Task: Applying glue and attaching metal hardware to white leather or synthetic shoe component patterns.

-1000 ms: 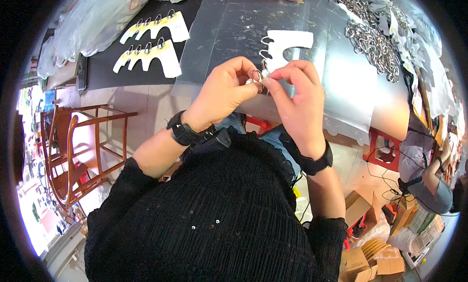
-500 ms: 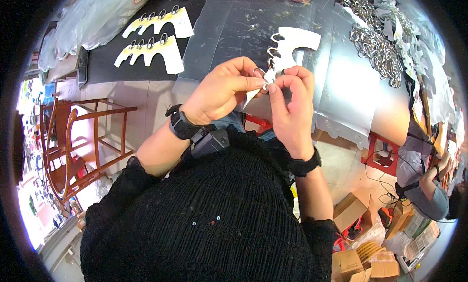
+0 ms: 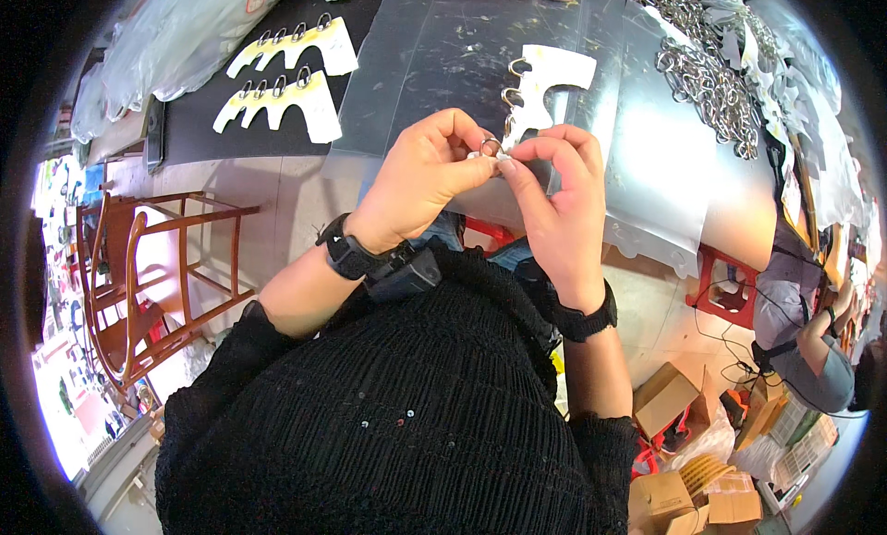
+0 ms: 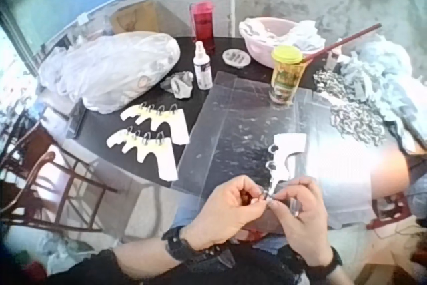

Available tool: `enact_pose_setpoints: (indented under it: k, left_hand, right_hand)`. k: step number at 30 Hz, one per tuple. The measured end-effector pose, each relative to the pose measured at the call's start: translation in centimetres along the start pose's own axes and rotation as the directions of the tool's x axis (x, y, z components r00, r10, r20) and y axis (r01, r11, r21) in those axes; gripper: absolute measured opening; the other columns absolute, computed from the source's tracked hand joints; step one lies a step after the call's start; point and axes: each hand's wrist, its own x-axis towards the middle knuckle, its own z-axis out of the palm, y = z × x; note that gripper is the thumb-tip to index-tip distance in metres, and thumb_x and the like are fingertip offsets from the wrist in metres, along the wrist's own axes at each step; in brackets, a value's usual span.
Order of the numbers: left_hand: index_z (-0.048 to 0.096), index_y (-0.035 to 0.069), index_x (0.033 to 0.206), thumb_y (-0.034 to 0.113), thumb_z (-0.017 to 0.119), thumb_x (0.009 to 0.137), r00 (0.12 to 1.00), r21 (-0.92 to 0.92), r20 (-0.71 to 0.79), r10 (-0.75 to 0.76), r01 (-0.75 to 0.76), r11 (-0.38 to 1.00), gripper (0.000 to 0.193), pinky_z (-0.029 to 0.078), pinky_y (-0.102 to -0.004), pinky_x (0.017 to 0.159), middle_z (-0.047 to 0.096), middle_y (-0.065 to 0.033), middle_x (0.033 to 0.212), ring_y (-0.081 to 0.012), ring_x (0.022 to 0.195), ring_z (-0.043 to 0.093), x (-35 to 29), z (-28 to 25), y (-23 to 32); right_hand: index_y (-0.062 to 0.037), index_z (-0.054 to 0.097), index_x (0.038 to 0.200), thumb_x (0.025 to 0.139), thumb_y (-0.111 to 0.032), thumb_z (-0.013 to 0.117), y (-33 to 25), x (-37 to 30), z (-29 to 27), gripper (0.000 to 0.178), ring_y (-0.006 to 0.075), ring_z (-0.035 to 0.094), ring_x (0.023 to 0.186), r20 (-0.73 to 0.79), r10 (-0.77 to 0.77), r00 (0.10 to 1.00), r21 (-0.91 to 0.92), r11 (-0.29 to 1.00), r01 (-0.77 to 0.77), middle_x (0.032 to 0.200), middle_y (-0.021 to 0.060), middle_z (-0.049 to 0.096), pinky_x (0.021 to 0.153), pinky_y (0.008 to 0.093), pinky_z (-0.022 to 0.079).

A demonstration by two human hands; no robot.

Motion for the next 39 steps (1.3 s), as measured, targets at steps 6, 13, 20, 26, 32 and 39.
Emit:
enact_pose_setpoints:
  k: [6,13,20,26,32,39]
  left_hand:
    - [0.051,0.003,0.082,-0.002,0.059,0.077,1.000,0.065,0.023,0.006,-0.007,0.998,0.011,0.042,-0.0188,0.066,0.055,-0.0009,0.084,-0.0058,0.075,0.051,0.1,-0.2,0.0]
    - [0.051,0.004,0.083,-0.004,0.057,0.078,0.994,-0.331,0.109,-0.030,0.065,0.941,0.011,0.044,-0.0223,0.065,0.056,-0.0046,0.087,-0.0101,0.075,0.054,0.1,-0.9,-0.1]
    - [0.051,0.004,0.085,-0.003,0.057,0.078,0.993,-0.246,0.116,-0.034,0.062,0.967,0.011,0.044,-0.0219,0.066,0.056,-0.0047,0.089,-0.0095,0.076,0.054,0.1,-1.2,-0.1]
    - [0.052,0.004,0.086,-0.002,0.058,0.078,0.991,-0.259,0.132,-0.019,0.053,0.964,0.012,0.044,-0.0214,0.067,0.056,-0.0036,0.090,-0.0085,0.077,0.054,0.0,-1.3,0.1]
    - [0.052,0.004,0.085,-0.002,0.058,0.077,0.985,-0.161,0.169,-0.032,0.059,0.985,0.012,0.044,-0.0206,0.067,0.056,-0.0018,0.089,-0.0078,0.077,0.053,0.5,-1.9,0.2]
    - [0.052,0.003,0.085,-0.001,0.059,0.076,0.937,-0.085,0.320,-0.144,0.180,0.980,0.012,0.043,-0.0214,0.066,0.056,-0.0015,0.086,-0.0082,0.075,0.053,1.4,-3.0,1.8]
  right_hand:
    - [-0.0010,0.054,0.080,0.074,0.000,0.060,-0.1,0.1,0.5,0.009,0.0198,0.049,0.087,0.033,0.033,0.999,0.054,0.998,-0.035,0.094,0.0085,0.048,0.078,0.0284,0.040]
    - [-0.0003,0.051,0.077,0.074,0.004,0.058,0.1,0.2,1.2,0.008,0.0201,0.048,0.086,-0.054,-0.021,0.998,0.132,0.991,0.028,0.094,0.0090,0.047,0.078,0.0279,0.040]
    - [-0.0008,0.052,0.077,0.073,0.004,0.059,0.0,0.8,1.0,0.010,0.0220,0.047,0.090,-0.028,-0.060,0.998,0.025,0.998,0.060,0.094,0.0092,0.047,0.080,0.0292,0.039]
    - [-0.0010,0.052,0.077,0.071,0.004,0.060,0.1,0.9,0.9,0.011,0.0224,0.047,0.090,0.012,-0.006,1.000,0.010,1.000,0.006,0.094,0.0093,0.046,0.080,0.0298,0.039]
    - [-0.0016,0.051,0.081,0.070,0.005,0.061,0.2,1.0,0.6,0.016,0.0230,0.046,0.090,0.123,0.098,0.988,0.064,0.992,-0.107,0.100,0.0103,0.042,0.083,0.0330,0.040]
    - [-0.0101,0.051,0.113,0.070,0.007,0.056,-0.8,2.1,0.2,0.047,0.0318,0.034,0.117,0.119,-0.139,0.983,-0.061,0.987,0.147,0.127,0.0142,0.033,0.096,0.0384,0.030]
